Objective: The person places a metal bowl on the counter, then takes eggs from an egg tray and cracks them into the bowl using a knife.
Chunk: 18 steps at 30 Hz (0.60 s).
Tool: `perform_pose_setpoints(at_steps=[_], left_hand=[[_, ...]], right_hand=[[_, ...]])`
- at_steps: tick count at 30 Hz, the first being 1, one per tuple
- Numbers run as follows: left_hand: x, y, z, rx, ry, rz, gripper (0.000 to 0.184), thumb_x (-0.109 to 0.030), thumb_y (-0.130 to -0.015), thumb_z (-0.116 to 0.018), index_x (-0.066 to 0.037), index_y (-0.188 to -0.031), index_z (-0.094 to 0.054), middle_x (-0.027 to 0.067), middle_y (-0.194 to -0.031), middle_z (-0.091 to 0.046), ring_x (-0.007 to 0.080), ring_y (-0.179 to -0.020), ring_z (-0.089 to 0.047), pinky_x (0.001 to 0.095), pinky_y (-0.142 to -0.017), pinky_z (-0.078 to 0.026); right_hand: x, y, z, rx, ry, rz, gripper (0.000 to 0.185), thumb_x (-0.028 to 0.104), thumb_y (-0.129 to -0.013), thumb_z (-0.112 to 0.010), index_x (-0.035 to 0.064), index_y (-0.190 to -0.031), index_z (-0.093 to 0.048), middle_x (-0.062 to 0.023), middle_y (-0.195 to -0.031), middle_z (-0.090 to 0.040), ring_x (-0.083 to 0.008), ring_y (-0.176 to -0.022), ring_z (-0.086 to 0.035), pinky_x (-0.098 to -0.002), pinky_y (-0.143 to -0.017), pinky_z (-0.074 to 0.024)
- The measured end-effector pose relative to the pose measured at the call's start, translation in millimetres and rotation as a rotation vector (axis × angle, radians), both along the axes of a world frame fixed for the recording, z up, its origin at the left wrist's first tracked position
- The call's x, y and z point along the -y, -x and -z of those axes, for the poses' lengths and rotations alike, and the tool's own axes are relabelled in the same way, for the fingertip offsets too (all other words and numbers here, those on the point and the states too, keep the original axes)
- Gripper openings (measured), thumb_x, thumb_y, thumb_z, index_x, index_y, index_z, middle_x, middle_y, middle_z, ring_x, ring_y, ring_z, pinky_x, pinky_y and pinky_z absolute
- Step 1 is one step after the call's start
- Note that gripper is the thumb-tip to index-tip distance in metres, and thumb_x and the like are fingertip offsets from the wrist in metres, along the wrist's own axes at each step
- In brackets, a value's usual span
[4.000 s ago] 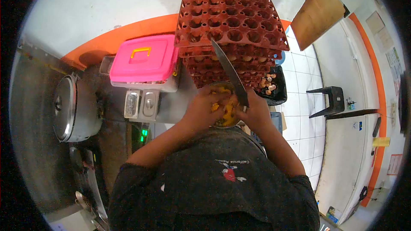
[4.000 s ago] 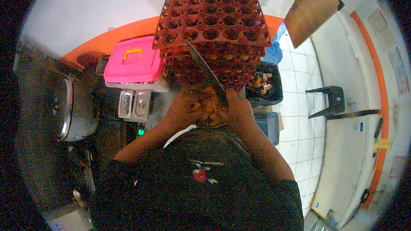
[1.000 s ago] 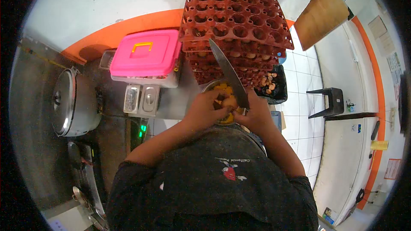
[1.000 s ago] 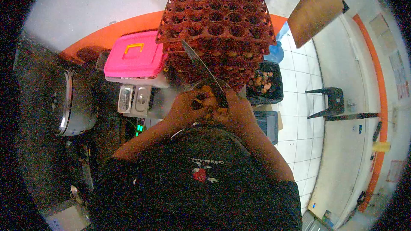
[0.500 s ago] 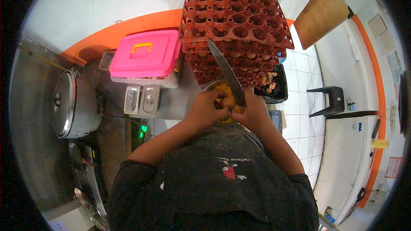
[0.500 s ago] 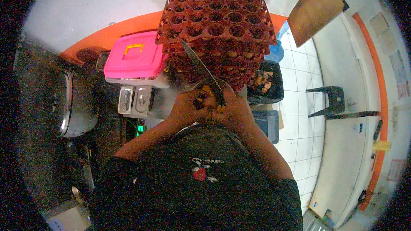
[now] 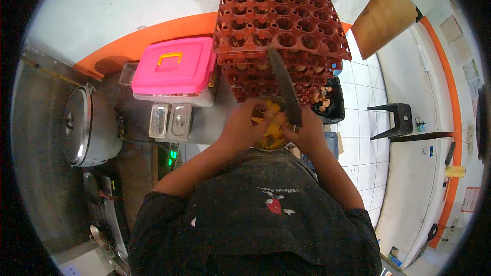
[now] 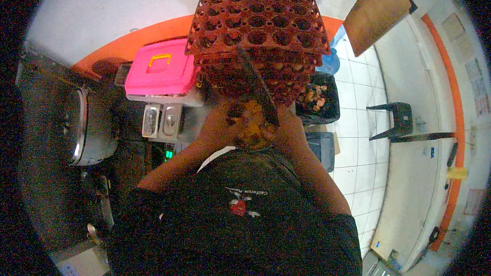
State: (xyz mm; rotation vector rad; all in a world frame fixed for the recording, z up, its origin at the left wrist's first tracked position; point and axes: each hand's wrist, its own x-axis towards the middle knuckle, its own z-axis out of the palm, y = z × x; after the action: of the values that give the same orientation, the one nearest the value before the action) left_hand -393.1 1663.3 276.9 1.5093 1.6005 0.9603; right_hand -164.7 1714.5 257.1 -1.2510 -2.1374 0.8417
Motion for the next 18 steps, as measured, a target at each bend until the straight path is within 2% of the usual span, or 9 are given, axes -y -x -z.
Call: perform_pose_setpoints(at_steps=[2, 5, 8, 9, 11, 13, 14, 17, 18], left_hand=[[-0.6, 1.5, -5.1, 0.026, -0.024, -0.027, 0.041, -0.022, -0.093, -0.077, 0.001, -0.123, -0.061, 0.0212, -0.114, -0.073, 0.0356, -0.108, -0.074, 0.0439, -0.097, -0.058], [-2.3, -4.3, -22.7, 0.005, 0.056, -0.036, 0.038, -0.018, -0.094, -0.077, 0.001, -0.121, -0.06, 0.0195, -0.117, -0.072, 0.0298, -0.11, -0.073, 0.0411, -0.095, -0.059], [0.7, -23.5, -29.7, 0.363, 0.086, 0.052, 0.033, -0.016, -0.097, -0.074, 0.0, -0.122, -0.061, 0.0167, -0.123, -0.07, 0.0229, -0.111, -0.071, 0.039, -0.093, -0.059], [-1.4, -32.8, -30.2, 0.398, -0.012, 0.118, 0.031, -0.016, -0.098, -0.073, 0.0, -0.122, -0.061, 0.0156, -0.125, -0.069, 0.0211, -0.111, -0.07, 0.0382, -0.092, -0.059], [-11.8, -60.5, -33.4, 0.468, -0.215, 0.261, 0.028, -0.017, -0.101, -0.071, 0.0, -0.121, -0.061, 0.0133, -0.128, -0.067, 0.0175, -0.111, -0.068, 0.0366, -0.091, -0.059], [-29.2, -82.8, -49.6, 0.426, -0.186, 0.341, 0.032, -0.018, -0.099, -0.073, -0.001, -0.123, -0.061, 0.0145, -0.126, -0.066, 0.0224, -0.108, -0.07, 0.0385, -0.091, -0.059], [-39.2, -92.3, -61.5, 0.403, -0.171, 0.381, 0.034, -0.019, -0.098, -0.074, -0.002, -0.124, -0.061, 0.0151, -0.124, -0.066, 0.0248, -0.107, -0.07, 0.0395, -0.091, -0.059], [-70.8, -115.1, -105.1, -0.093, -0.368, 0.45, 0.045, -0.029, -0.1, -0.072, 0.0, -0.131, -0.06, 0.0246, -0.133, -0.062, 0.037, -0.122, -0.065, 0.0445, -0.103, -0.055], [-73.6, -120.4, -115.2, -0.208, -0.419, 0.428, 0.048, -0.031, -0.1, -0.071, 0.001, -0.133, -0.06, 0.026, -0.134, -0.061, 0.0403, -0.125, -0.063, 0.0458, -0.105, -0.054]], right_hand=[[4.5, -2.3, -10.3, -0.103, 0.0, 0.044, 0.058, 0.018, -0.078, -0.085, 0.0014, -0.127, -0.059, -0.0168, -0.107, -0.072, -0.0299, -0.098, -0.073, -0.0408, -0.084, -0.0586], [14.9, -11.2, -20.7, -0.164, -0.058, 0.116, 0.057, 0.014, -0.078, -0.086, 0.0012, -0.127, -0.059, -0.0119, -0.109, -0.071, -0.0223, -0.097, -0.071, -0.0374, -0.085, -0.0586], [28.7, -22.7, -25.4, -0.26, -0.055, 0.25, 0.056, 0.01, -0.079, -0.086, 0.0014, -0.127, -0.058, -0.0099, -0.11, -0.07, -0.0196, -0.096, -0.07, -0.035, -0.084, -0.0588], [33.6, -24.1, -34.9, -0.342, -0.031, 0.295, 0.056, 0.009, -0.079, -0.086, 0.0013, -0.127, -0.058, -0.0097, -0.11, -0.07, -0.0187, -0.096, -0.07, -0.0344, -0.083, -0.0587], [37.8, -35.6, -49.6, -0.435, 0.02, 0.38, 0.058, 0.017, -0.08, -0.088, 0.0021, -0.128, -0.059, -0.0109, -0.114, -0.07, -0.0218, -0.101, -0.069, -0.0365, -0.087, -0.0574], [35.6, -52.5, -56.6, -0.459, 0.087, 0.447, 0.066, 0.035, -0.08, -0.093, 0.0037, -0.13, -0.063, -0.0137, -0.121, -0.071, -0.0299, -0.111, -0.07, -0.0421, -0.094, -0.0551], [28.3, -59.1, -60.0, -0.396, 0.026, 0.534, 0.054, 0.029, -0.084, -0.09, 0.005, -0.125, -0.065, -0.0124, -0.115, -0.072, -0.0273, -0.106, -0.07, -0.042, -0.095, -0.0549], [-13.6, -82.2, -70.2, -0.412, -0.095, 0.662, 0.045, 0.023, -0.089, -0.086, 0.0044, -0.124, -0.064, -0.0117, -0.109, -0.071, -0.0244, -0.098, -0.07, -0.0388, -0.084, -0.0576], [-24.7, -95.3, -70.1, -0.399, 0.0, 0.69, 0.043, 0.021, -0.091, -0.085, 0.0039, -0.123, -0.063, -0.0116, -0.107, -0.071, -0.0236, -0.094, -0.069, -0.0375, -0.079, -0.0576]])
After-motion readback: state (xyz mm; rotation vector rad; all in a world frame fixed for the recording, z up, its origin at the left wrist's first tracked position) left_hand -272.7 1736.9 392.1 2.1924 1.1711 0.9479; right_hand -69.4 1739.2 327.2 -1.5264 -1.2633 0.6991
